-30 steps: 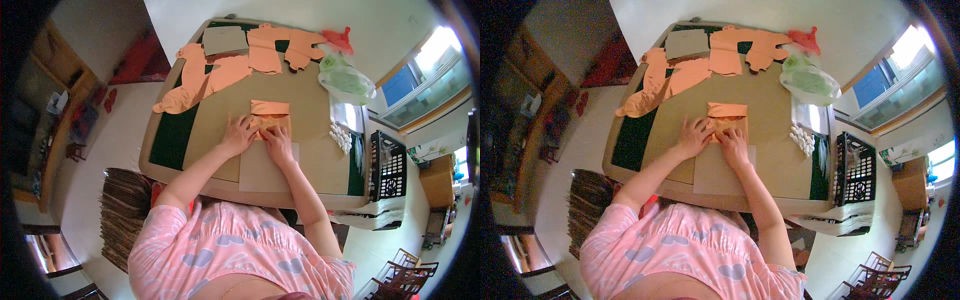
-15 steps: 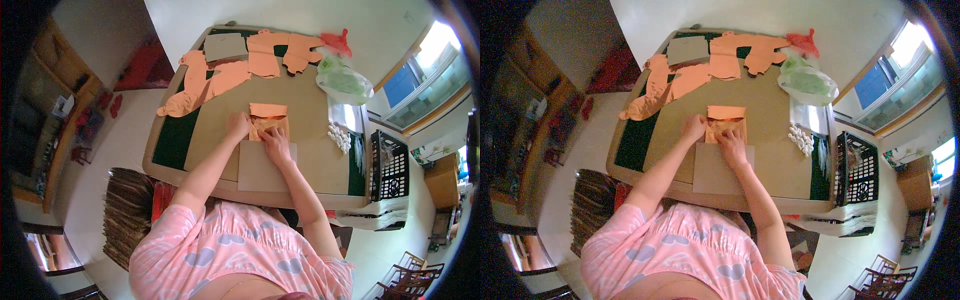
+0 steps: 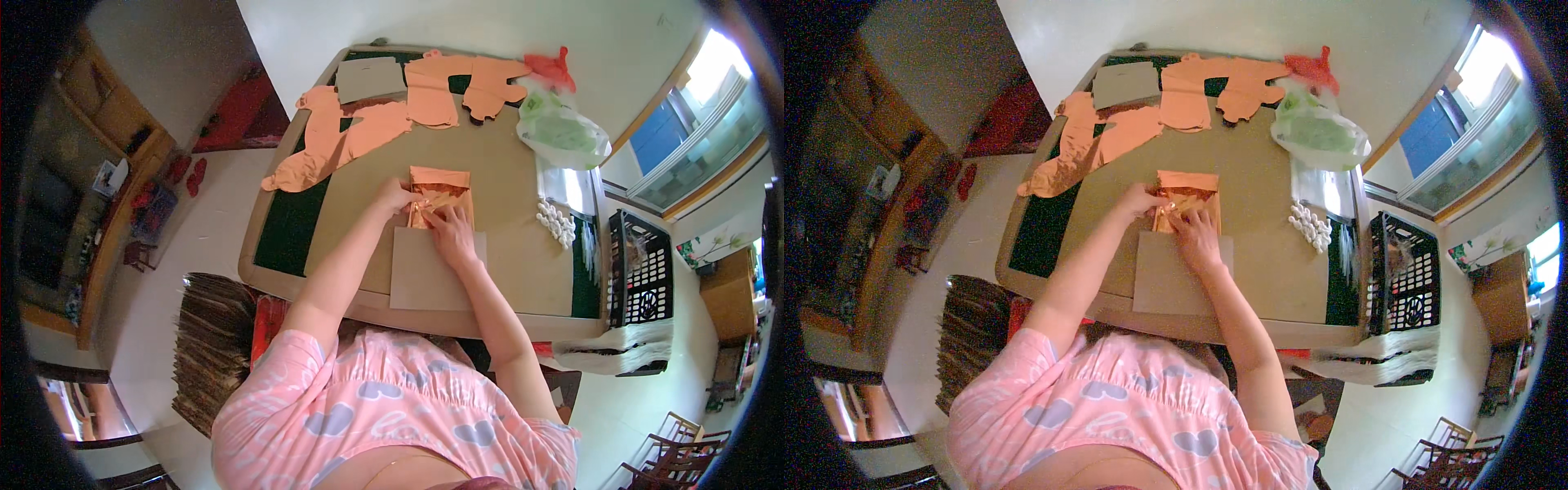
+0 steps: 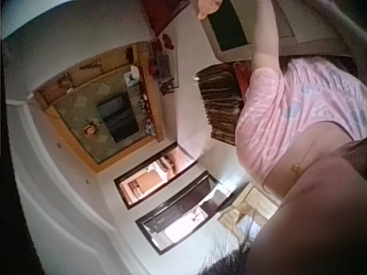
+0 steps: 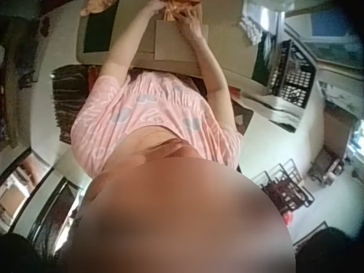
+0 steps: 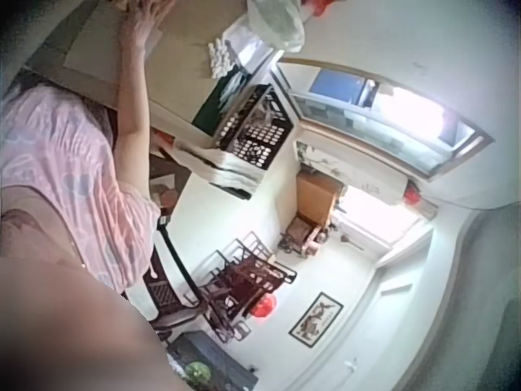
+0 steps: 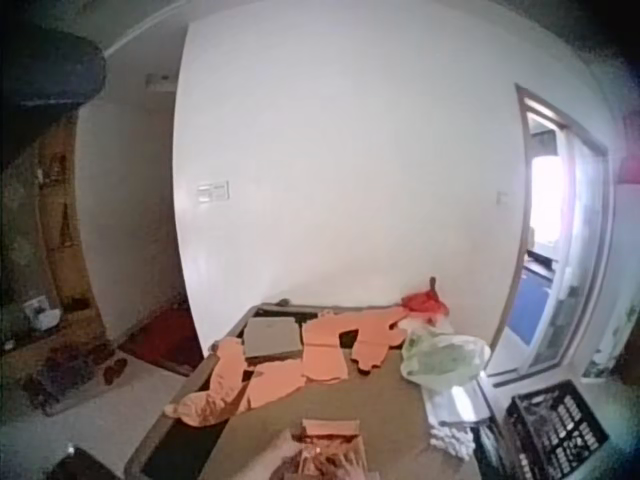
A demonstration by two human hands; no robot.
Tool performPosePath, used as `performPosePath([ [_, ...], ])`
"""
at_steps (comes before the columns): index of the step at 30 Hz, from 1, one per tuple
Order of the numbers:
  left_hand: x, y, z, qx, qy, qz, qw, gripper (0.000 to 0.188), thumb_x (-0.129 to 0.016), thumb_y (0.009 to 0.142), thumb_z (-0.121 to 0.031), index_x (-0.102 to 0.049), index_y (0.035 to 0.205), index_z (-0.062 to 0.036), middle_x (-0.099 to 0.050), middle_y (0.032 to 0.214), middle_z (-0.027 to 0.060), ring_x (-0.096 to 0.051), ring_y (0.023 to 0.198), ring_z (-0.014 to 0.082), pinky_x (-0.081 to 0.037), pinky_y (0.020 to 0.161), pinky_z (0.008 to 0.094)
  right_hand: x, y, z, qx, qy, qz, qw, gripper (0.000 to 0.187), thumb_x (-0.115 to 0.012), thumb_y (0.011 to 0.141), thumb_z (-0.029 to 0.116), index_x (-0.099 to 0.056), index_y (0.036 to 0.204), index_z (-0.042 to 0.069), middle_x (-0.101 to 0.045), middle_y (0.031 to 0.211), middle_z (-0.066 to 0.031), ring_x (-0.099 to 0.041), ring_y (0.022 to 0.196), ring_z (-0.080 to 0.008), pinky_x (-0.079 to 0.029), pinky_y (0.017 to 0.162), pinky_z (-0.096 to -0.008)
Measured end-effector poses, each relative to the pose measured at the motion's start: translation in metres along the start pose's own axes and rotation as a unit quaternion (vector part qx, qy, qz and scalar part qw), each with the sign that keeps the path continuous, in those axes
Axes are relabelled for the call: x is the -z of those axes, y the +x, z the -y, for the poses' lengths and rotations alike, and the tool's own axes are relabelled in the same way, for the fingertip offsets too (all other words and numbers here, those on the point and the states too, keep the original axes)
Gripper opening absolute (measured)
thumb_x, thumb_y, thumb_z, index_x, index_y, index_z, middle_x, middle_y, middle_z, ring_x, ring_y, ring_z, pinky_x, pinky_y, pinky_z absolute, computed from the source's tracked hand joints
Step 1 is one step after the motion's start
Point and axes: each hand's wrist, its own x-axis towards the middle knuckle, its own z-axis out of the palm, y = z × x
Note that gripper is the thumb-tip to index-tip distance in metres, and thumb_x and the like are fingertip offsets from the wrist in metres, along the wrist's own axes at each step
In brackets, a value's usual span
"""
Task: Manually folding and packaging thin metallic foil sheets into plastic sleeves with cardboard inserts.
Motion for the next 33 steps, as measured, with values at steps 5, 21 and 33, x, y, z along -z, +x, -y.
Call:
performPosePath([
  [5, -0.006, -0.003, -0.009, -0.024, 0.188, -0.062, 0.980, 0.029, -0.083, 0.064, -0.022, -0.070, 0.078, 0.0005, -0.068, 0.068, 0.0109, -0.063, 0.057, 0.0190, -0.051, 0.057, 0.0358, 0.001, 0.000, -0.001, 0.003, -0.004, 0.015, 1.000, 0.038, -0.057, 0.080, 0.005, -0.064, 0.117, 0.014, -0.055, 0.106, -0.0116, -0.049, 0.104, -0.0327, -0.044, 0.091, -0.0435],
  [21, -0.007, 0.010, 0.010, -0.133, 0.174, -0.071, 0.973, 0.024, -0.078, 0.066, -0.022, -0.072, 0.081, -0.0037, -0.069, 0.073, 0.0122, -0.065, 0.065, 0.0219, -0.051, 0.064, 0.0360, 0.055, -0.079, 0.044, -0.006, -0.018, 0.063, 0.998, 0.031, -0.061, 0.083, 0.012, -0.061, 0.114, 0.012, -0.053, 0.130, -0.0119, -0.047, 0.122, -0.0301, -0.028, 0.111, -0.0520],
  [33, -0.005, 0.009, 0.006, -0.101, 0.176, -0.059, 0.977, 0.028, -0.081, 0.066, -0.022, -0.071, 0.084, -0.0028, -0.070, 0.078, 0.0124, -0.067, 0.072, 0.0228, -0.052, 0.068, 0.0355, 0.111, -0.088, -0.015, -0.241, 0.044, 0.221, 0.944, 0.022, -0.073, 0.075, 0.016, -0.065, 0.094, 0.009, -0.059, 0.097, -0.0110, -0.055, 0.097, -0.0296, -0.043, 0.085, -0.0440],
])
